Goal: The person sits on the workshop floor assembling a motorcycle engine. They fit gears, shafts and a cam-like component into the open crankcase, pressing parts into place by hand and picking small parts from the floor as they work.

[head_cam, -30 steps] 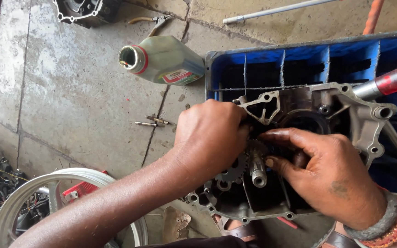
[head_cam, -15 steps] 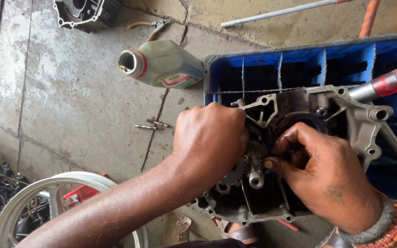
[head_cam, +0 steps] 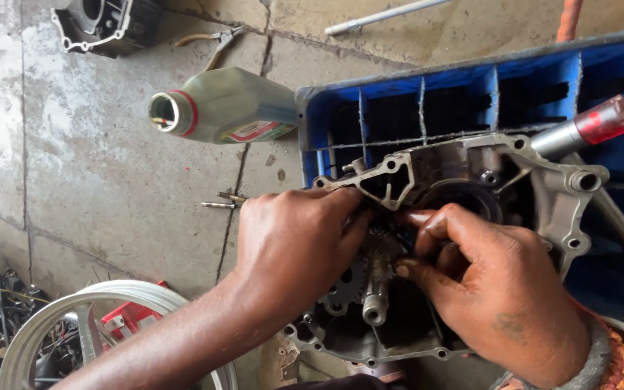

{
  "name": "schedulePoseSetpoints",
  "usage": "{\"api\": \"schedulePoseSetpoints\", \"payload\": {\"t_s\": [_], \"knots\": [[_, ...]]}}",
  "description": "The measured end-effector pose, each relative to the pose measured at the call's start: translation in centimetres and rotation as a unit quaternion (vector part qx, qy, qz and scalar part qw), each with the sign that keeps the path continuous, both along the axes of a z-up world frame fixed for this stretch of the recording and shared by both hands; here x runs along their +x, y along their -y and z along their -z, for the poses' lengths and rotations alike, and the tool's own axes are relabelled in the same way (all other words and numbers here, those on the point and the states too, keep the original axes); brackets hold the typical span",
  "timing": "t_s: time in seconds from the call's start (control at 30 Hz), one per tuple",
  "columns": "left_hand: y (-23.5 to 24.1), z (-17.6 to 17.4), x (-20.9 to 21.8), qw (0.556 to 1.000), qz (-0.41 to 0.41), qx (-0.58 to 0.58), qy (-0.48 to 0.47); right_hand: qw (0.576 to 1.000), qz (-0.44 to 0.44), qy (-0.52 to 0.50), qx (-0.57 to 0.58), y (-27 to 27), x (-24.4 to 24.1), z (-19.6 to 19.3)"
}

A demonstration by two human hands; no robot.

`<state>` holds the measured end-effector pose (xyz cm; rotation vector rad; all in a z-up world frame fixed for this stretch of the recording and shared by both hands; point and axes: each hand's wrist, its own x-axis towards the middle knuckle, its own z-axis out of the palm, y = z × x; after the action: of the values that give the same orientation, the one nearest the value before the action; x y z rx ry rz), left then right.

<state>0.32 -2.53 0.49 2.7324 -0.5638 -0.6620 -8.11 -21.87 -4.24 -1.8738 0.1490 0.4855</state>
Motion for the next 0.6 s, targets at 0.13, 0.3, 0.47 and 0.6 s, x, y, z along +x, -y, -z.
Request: {"api": "schedulePoseSetpoints", "payload": {"t_s": [0.13, 0.3, 0.47, 0.6], "knots": [[0.3, -0.4, 0.7, 0.997, 0.072, 0.030, -0.018, 0.999, -0.021, -0.042, 0.012, 0.4, -0.8, 1.2], [0.6, -0.2, 1.3, 0.994, 0.078, 0.055, -0.058, 0.996, -0.020, -0.090, -0.007, 0.1, 0.2, 0.3], [0.5, -0.3, 1.7, 0.992, 0.058, 0.072, -0.083, 0.997, -0.025, -0.078, 0.000, 0.2, 0.0, 0.7], [0.2, -0.3, 1.8, 0.992, 0.054, 0.065, -0.092, 0.998, -0.023, -0.059, 0.005, 0.2, 0.2, 0.5]]}}
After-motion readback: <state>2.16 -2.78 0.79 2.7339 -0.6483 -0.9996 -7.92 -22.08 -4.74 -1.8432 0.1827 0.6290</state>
